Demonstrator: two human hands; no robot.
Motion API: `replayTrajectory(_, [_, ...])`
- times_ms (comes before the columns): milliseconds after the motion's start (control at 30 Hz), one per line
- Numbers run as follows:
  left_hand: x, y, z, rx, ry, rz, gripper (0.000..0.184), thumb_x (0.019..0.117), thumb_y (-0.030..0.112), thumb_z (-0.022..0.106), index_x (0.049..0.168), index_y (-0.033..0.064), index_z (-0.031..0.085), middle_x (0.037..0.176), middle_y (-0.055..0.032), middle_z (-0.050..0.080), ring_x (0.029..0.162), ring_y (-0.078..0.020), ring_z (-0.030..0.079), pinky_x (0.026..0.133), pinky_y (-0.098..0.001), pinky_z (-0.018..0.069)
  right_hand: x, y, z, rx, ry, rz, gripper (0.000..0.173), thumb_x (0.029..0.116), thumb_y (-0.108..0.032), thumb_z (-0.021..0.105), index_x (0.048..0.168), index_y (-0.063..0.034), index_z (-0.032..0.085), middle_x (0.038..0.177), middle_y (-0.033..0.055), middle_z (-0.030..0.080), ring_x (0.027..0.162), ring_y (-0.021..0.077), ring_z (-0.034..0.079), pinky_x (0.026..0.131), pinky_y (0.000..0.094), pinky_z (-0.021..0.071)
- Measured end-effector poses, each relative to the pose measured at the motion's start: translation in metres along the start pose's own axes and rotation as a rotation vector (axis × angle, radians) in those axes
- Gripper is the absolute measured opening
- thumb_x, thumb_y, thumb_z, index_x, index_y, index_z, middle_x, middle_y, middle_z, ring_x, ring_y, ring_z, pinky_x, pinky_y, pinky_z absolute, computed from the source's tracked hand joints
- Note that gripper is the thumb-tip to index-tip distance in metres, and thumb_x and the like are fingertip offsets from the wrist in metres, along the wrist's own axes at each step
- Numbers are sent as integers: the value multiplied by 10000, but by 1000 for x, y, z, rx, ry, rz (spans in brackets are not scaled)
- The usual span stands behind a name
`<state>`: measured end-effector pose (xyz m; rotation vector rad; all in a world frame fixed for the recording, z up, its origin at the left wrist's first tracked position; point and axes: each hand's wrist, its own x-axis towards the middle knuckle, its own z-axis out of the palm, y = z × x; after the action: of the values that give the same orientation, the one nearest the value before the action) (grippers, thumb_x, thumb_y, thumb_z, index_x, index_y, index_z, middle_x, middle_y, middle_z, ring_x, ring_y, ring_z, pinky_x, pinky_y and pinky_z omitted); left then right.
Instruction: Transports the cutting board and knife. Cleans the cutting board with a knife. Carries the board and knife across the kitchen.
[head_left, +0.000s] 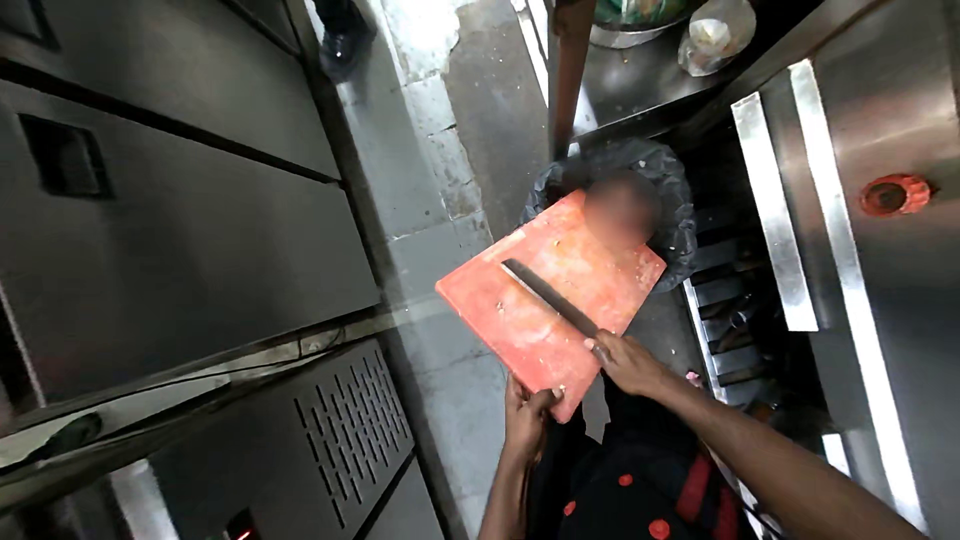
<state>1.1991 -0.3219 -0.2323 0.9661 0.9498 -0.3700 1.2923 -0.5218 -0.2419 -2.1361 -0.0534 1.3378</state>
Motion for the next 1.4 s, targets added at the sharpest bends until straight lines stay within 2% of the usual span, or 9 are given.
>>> replayTrajectory(167, [-4, 6, 2, 1, 15, 24, 685, 783, -132, 608, 1405, -15, 346, 1055, -218, 662, 852, -296, 721, 702, -448, 633, 26, 2, -26, 68, 102, 68, 505, 1110, -451, 351, 1148, -37, 638, 943, 202, 679, 909, 374, 686, 820, 585, 538])
replayTrajectory(333, [-21, 26, -10, 6, 46, 33, 635, 796, -136, 592, 1377, -6, 374, 1002, -190, 678, 797, -269, 725, 659, -421, 633, -62, -39, 4, 218, -4, -183, 447, 1107, -377, 366, 1140, -21, 635, 879, 156, 652, 826, 301, 671, 781, 522, 554])
replayTrajectory(467, [-44, 35, -17, 7, 79, 79, 516, 792, -122, 536, 1276, 18, 423, 891, -87, 685, 717, -172, 711, 614, -347, 623, -121, -55, 33, 228, -178, -254, 532, 1100, -493, 325, 1105, -42, 606, 729, 124, 594, 674, 287, 638, 623, 494, 532])
replayTrajectory(700, [-55, 37, -27, -4, 83, 99, 317, 815, -129, 486, 1075, 52, 489, 755, -29, 680, 611, -113, 677, 555, -296, 600, -133, -62, 50, 200, -260, -215, 529, 1100, -498, 312, 1124, -49, 591, 731, 118, 588, 685, 295, 639, 630, 490, 531])
replayTrajectory(867, [-58, 39, -26, 26, 131, 98, 256, 853, -89, 468, 1040, 63, 556, 784, -24, 708, 675, -106, 697, 612, -299, 611, -142, -60, 59, 148, -230, -223, 542, 1097, -516, 300, 1131, -55, 585, 725, 121, 603, 683, 311, 658, 623, 505, 544])
replayTrajectory(1000, [-57, 39, -29, 26, 142, 90, 249, 863, -104, 463, 1033, 51, 559, 760, -50, 712, 626, -121, 697, 562, -300, 609, -139, -56, 55, 54, -235, -159, 565, 1085, -552, 297, 1143, -71, 588, 754, 131, 627, 729, 344, 681, 648, 544, 554])
replayTrajectory(1067, [-54, 40, -36, 35, 83, 62, 451, 826, -130, 517, 1244, 30, 470, 882, -103, 702, 727, -177, 717, 646, -342, 627, -125, -43, 44, 43, -223, -84, 567, 1082, -556, 302, 1154, -73, 592, 794, 137, 642, 773, 348, 688, 690, 560, 559])
replayTrajectory(1267, [-61, 30, -54, 27, 98, 28, 600, 792, -146, 564, 1352, 11, 411, 963, -144, 709, 804, -219, 737, 702, -382, 640, -12, 44, -7, 81, 38, 158, 477, 1119, -388, 366, 1203, 3, 627, 1013, 253, 676, 951, 420, 680, 845, 634, 526])
replayTrajectory(1400, [-61, 28, -50, 11, 104, 42, 592, 772, -145, 566, 1326, -2, 416, 946, -141, 709, 790, -216, 737, 688, -379, 640, -21, 22, -29, 158, 88, 186, 467, 1126, -401, 333, 1168, -20, 600, 830, 195, 629, 667, 340, 649, 645, 540, 554])
